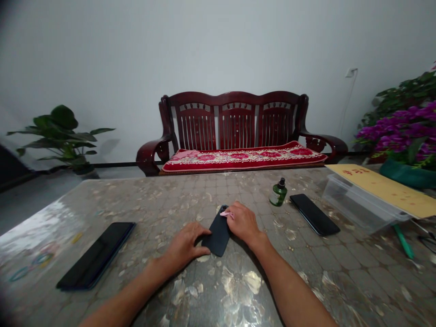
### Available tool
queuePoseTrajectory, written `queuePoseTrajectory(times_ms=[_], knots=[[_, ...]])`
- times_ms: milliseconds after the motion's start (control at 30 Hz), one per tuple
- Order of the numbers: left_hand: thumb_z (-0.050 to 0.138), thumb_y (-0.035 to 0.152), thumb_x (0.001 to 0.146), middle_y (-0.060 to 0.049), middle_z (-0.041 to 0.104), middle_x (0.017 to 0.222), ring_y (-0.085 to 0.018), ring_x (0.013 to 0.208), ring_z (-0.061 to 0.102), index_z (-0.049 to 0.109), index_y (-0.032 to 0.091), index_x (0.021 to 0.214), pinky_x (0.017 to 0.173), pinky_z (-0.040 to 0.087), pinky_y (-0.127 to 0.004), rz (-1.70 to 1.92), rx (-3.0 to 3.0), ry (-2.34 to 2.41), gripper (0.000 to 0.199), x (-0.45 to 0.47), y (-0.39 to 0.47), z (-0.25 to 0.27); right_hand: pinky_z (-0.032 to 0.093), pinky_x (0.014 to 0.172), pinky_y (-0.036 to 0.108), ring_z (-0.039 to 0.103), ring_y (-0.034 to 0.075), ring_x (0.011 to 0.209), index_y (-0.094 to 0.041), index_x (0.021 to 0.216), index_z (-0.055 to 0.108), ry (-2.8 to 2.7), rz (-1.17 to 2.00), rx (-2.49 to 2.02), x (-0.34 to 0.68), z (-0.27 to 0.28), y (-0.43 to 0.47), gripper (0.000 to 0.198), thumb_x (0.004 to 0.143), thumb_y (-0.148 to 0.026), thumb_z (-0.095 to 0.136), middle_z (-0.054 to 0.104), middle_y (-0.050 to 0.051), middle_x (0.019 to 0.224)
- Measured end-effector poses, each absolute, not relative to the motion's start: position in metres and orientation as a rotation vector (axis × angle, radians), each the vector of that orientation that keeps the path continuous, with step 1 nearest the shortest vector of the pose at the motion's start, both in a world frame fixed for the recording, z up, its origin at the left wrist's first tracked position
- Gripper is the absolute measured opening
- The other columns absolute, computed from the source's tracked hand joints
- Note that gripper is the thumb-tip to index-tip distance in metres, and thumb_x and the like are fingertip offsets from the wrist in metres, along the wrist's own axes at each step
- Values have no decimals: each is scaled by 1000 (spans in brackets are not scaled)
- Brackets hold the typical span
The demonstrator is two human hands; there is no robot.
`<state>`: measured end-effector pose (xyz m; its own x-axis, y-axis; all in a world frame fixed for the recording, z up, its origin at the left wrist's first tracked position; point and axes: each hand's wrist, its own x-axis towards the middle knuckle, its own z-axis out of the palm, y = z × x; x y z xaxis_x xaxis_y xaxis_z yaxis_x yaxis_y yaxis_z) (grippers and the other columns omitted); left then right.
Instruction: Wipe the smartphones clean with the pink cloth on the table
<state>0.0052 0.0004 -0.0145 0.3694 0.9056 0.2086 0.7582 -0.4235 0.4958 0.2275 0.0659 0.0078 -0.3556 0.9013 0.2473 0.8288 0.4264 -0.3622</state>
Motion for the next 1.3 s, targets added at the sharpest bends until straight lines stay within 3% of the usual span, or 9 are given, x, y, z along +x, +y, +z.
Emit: queuePoseTrajectory(times_ms=[200,500,767,1300], knots=[[80,31,79,-10,66,128,-26,118,60,71,23,117,103,48,-41,716,2406,1248,40,5,2,-22,40,78,24,61,16,94,-24,101,73,-2299,148,-1518,224,15,84,25,94,-21,49,66,4,98],[74,30,84,-11,65,130,-26,119,60,68,23,123,104,49,-42,663,2479,1221,41,6,-1,-17,41,82,26,59,19,96,-23,101,73,-2487,44,-1503,204,22,98,27,94,-20,48,67,7,100],[75,30,83,-10,67,126,-27,117,60,71,24,119,102,50,-42,673,2476,1244,36,8,-3,-17,41,80,25,60,18,93,-25,93,75,-2656,112,-1234,199,26,83,25,89,-16,52,67,4,93],[71,33,86,-8,67,125,-26,114,61,70,26,121,101,50,-42,622,2489,1306,36,10,-6,-13,39,73,27,62,19,91,-20,92,72,-2432,60,-1619,235,19,77,22,90,-17,50,68,7,98]])
